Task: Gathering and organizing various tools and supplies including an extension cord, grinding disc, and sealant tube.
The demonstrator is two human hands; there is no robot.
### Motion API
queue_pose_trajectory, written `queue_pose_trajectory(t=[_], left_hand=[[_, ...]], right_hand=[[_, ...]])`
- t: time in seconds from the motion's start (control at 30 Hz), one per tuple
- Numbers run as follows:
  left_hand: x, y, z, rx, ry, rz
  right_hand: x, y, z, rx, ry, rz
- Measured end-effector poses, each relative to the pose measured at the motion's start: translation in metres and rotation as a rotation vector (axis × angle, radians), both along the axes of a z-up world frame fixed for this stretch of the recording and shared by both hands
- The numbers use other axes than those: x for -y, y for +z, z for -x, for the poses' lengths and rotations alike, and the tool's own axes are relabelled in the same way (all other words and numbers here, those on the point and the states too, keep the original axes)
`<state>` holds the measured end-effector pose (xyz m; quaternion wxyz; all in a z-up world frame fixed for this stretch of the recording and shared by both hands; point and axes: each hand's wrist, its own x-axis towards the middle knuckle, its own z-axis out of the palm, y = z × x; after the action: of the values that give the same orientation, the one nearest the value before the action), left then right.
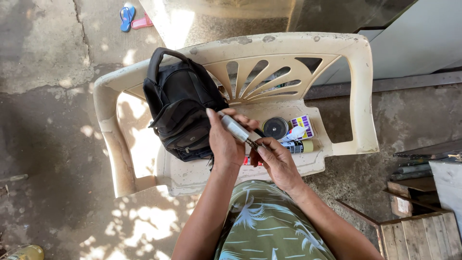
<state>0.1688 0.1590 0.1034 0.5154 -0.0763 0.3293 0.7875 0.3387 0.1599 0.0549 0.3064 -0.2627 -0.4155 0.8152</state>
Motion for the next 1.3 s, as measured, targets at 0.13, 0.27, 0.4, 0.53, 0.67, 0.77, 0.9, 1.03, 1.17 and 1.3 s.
queue_pose_trajectory(t=[0.13,0.27,0.4,0.53,0.67,0.77,0.9,1.03,1.17,1.3], left_hand=[[0.005,-0.016,0.022,-0.070,0.073,0.015],[0.025,-0.038,0.021,-0.360,-0.097,0.085],[0.036,-0.026,0.004,-0.442,-0.417,0.150],[0.039,-0.031,-0.003,-0.519,-0.457,0.161],[0.037,-0.033,0.001,-0.342,-0.329,0.123],[0.034,-0.036,0.003,-0.184,-0.280,0.136],[0.034,-0.041,0.005,-0.053,-0.269,0.184],[0.034,-0.038,0.003,-0.017,-0.278,0.186],[0.034,-0.039,0.000,-0.063,-0.296,0.186],[0.037,-0.041,-0.004,-0.195,-0.311,0.162]], right_hand=[[-0.002,0.007,-0.001,-0.004,-0.023,-0.002],[-0.009,0.014,0.001,0.126,-0.069,-0.095],[-0.013,0.016,0.003,0.242,-0.080,-0.192],[-0.014,0.021,0.001,0.287,-0.043,-0.228],[-0.016,0.027,-0.002,0.348,-0.060,-0.222],[-0.018,0.027,-0.006,0.373,-0.065,-0.219],[-0.021,0.042,-0.003,0.362,-0.056,-0.214],[-0.026,0.031,-0.009,0.372,-0.068,-0.186],[-0.034,0.028,-0.011,0.403,-0.036,-0.168],[-0.038,0.034,-0.005,0.531,0.043,-0.211]])
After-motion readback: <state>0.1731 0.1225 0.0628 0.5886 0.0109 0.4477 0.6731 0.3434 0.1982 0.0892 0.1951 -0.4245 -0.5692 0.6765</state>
